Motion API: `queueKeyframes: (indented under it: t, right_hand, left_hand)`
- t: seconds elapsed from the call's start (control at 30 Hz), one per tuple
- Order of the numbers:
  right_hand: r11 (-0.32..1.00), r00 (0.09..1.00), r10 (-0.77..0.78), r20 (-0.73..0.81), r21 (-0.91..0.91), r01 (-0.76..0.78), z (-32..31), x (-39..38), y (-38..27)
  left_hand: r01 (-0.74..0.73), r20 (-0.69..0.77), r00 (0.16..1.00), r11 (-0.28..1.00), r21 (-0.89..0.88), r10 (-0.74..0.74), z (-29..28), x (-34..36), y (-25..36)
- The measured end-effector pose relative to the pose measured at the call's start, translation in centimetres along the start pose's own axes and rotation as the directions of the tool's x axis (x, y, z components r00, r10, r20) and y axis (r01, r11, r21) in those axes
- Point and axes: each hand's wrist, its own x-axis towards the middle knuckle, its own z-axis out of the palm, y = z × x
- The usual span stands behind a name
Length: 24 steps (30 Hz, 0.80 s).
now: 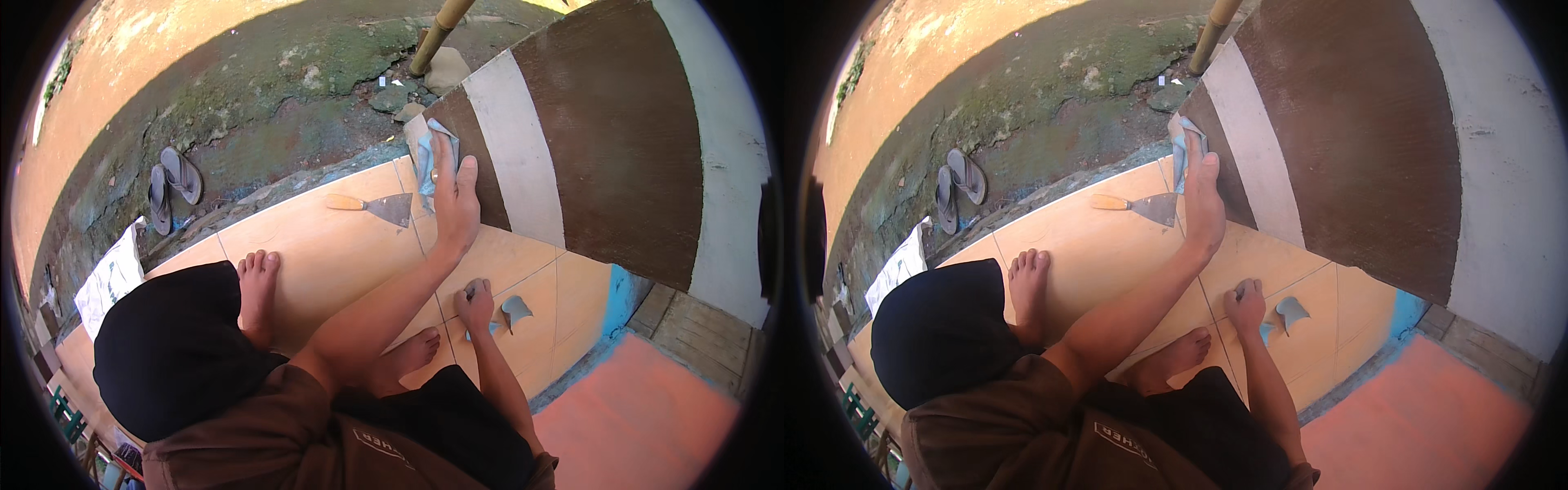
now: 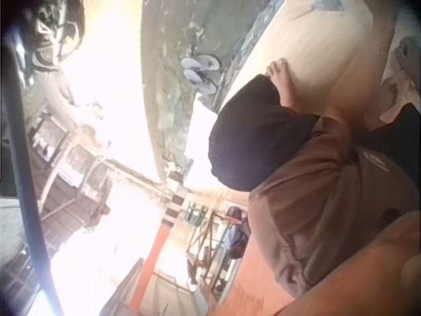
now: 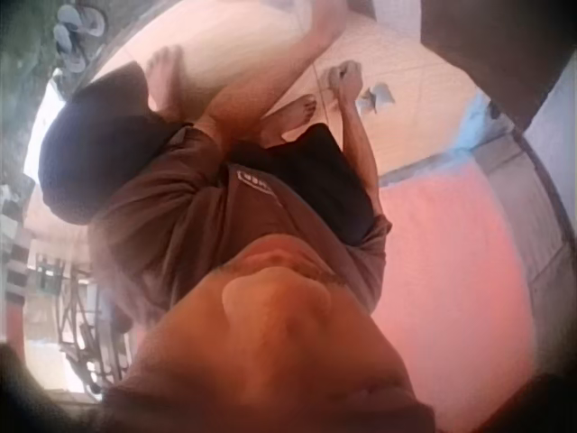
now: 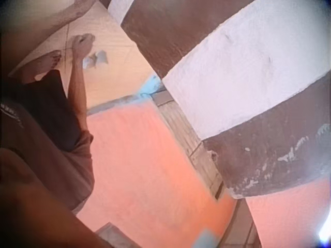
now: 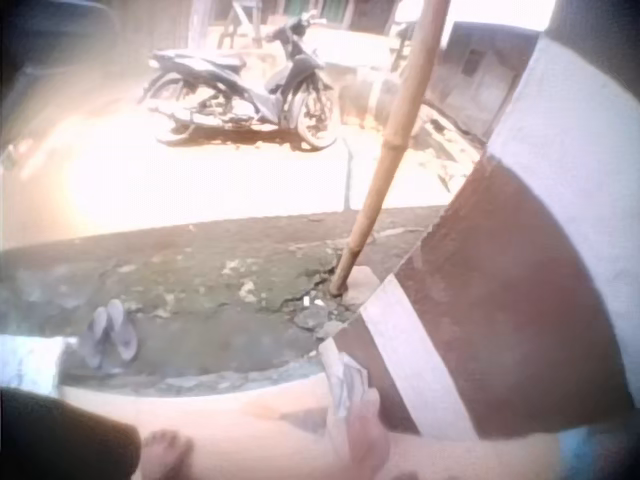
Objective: The person sits on a tiled floor and uses a cloth to wipe the edges and corners of a striped concrete stair. The person repeatedly scrubs the same areas along the stair's edge.
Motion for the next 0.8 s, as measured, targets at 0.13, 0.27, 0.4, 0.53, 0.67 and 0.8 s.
queueKeyframes:
  t: [0.13,0.27,0.4,0.53,0.67,0.8]
  right_hand:
    - [0.983,0.978,-0.184,-0.094,-0.01,0.184,1.9,-1.2,4.6]
    - [0.99,0.918,-0.115,-0.379,0.03,0.136,4.2,-1.2,3.9]
    - [0.996,0.994,-0.09,-0.064,-0.01,0.09,2.0,0.3,2.1]
    - [0.999,0.996,-0.047,-0.074,-0.004,0.047,-0.4,-1.2,1.4]
    - [0.997,0.992,-0.072,-0.1,0.019,0.074,-1.1,-2.0,2.2]
    - [0.995,0.997,-0.029,-0.065,0.092,0.035,0.1,-1.8,1.5]
  left_hand:
    - [-0.169,0.009,0.986,0.986,0.0,0.169,1.9,4.7,3.1]
    - [-0.127,0.124,0.984,0.992,-0.019,0.129,1.8,0.7,5.5]
    - [-0.031,0.074,0.997,0.999,0.03,0.029,-0.4,0.4,2.4]
    - [-0.347,0.114,0.933,0.937,0.037,0.341,2.9,7.9,7.7]
    - [-0.445,0.335,0.857,0.89,0.099,0.391,3.3,2.2,9.3]
    - [-0.112,0.131,0.987,0.987,0.116,0.097,0.1,4.3,3.7]
